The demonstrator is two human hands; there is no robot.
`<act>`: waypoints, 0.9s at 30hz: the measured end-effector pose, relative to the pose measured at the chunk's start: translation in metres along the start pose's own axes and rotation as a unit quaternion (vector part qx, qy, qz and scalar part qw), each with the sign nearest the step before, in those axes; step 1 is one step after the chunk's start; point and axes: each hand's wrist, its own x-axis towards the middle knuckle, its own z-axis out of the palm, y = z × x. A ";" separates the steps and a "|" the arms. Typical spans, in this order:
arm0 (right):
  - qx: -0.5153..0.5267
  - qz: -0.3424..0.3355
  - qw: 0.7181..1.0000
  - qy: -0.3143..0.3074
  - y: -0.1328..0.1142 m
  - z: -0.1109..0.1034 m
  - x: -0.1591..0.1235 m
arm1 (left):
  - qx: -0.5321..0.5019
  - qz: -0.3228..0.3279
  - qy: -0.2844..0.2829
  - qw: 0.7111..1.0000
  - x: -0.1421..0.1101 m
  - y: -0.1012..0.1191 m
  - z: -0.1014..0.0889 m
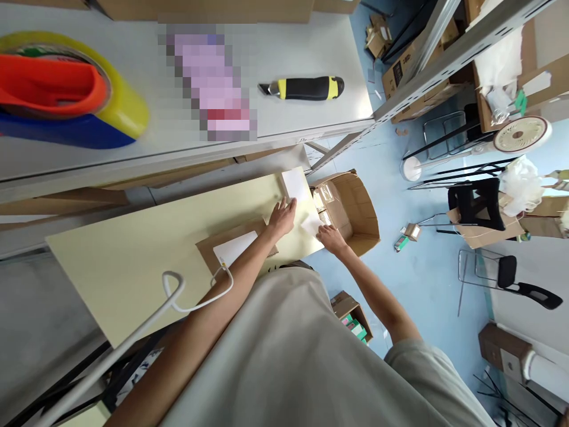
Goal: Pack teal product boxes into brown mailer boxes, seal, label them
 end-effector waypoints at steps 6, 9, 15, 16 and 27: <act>0.123 0.015 0.992 -0.012 0.004 -0.023 -0.021 | -0.194 -0.025 0.024 0.980 -0.021 0.027 -0.007; 0.361 -0.045 0.927 0.086 0.000 -0.048 -0.030 | -0.406 -0.008 -0.002 0.914 -0.059 0.037 -0.014; 0.549 -0.098 0.782 0.279 -0.024 -0.091 -0.035 | -0.595 -0.065 0.029 0.801 -0.173 0.046 -0.034; 0.553 -0.104 0.774 0.290 -0.030 -0.094 -0.034 | -0.611 -0.075 0.050 0.787 -0.191 0.048 -0.036; 0.543 -0.184 0.767 0.288 -0.104 -0.082 -0.046 | -0.615 -0.112 0.181 0.760 -0.307 0.070 -0.018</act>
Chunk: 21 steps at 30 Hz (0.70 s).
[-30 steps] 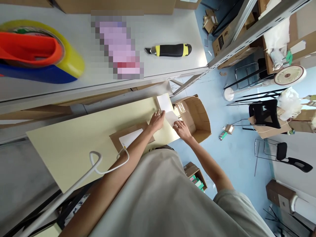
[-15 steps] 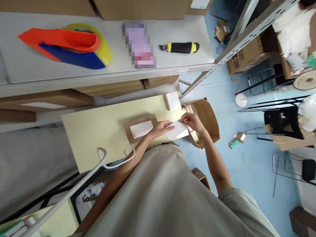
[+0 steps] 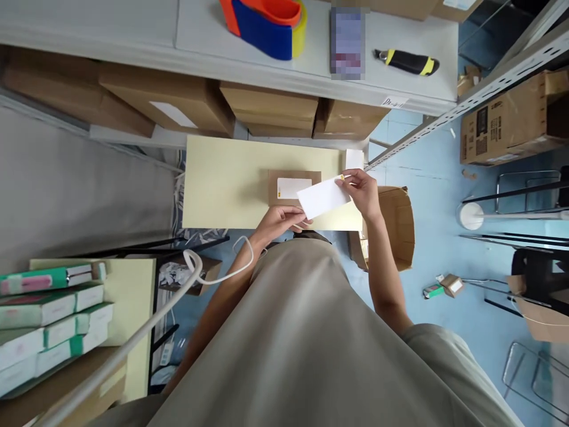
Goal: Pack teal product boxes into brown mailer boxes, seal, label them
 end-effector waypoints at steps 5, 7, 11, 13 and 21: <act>-0.021 -0.020 0.999 -0.022 -0.012 0.012 -0.019 | 0.014 0.025 0.006 1.000 -0.025 -0.012 0.000; -0.029 -0.029 0.999 -0.024 -0.014 0.015 -0.025 | 0.027 0.040 0.012 0.999 -0.033 -0.015 0.002; -0.077 -0.044 0.996 -0.021 -0.016 0.026 -0.039 | 0.046 0.080 0.031 0.995 -0.047 -0.019 0.005; -0.138 -0.061 0.988 -0.007 -0.022 0.035 -0.053 | 0.049 0.102 0.048 0.992 -0.054 -0.018 0.007; -0.240 -0.193 0.950 -0.055 -0.073 0.067 -0.151 | 0.075 0.148 0.068 0.984 -0.077 -0.016 0.011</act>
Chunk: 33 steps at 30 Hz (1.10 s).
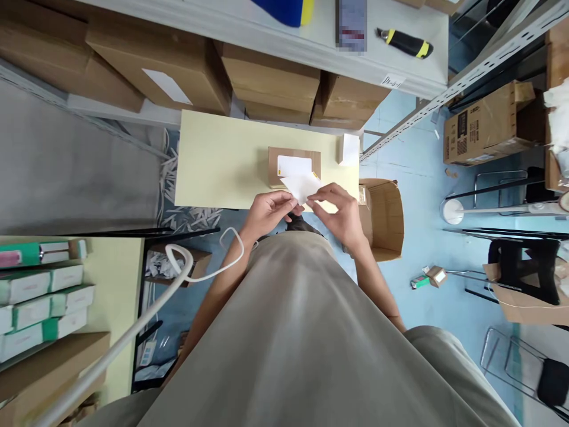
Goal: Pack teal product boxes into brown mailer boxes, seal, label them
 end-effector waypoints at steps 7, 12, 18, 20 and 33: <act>-0.095 -0.027 0.995 0.002 -0.018 0.012 -0.021 | 0.012 0.013 -0.009 1.000 -0.010 0.003 0.002; -0.064 -0.006 0.998 -0.003 -0.016 0.014 -0.019 | 0.015 0.018 -0.008 1.000 -0.014 0.007 0.004; -0.019 0.016 1.000 -0.014 -0.020 0.012 -0.014 | 0.029 0.034 -0.007 0.999 -0.017 0.010 0.003; -0.018 0.019 1.000 -0.018 -0.021 0.012 -0.011 | 0.033 0.039 -0.006 0.999 -0.018 0.010 0.002; 0.034 0.101 0.993 0.041 -0.009 0.011 0.026 | 0.206 0.002 0.145 0.968 0.012 -0.033 -0.041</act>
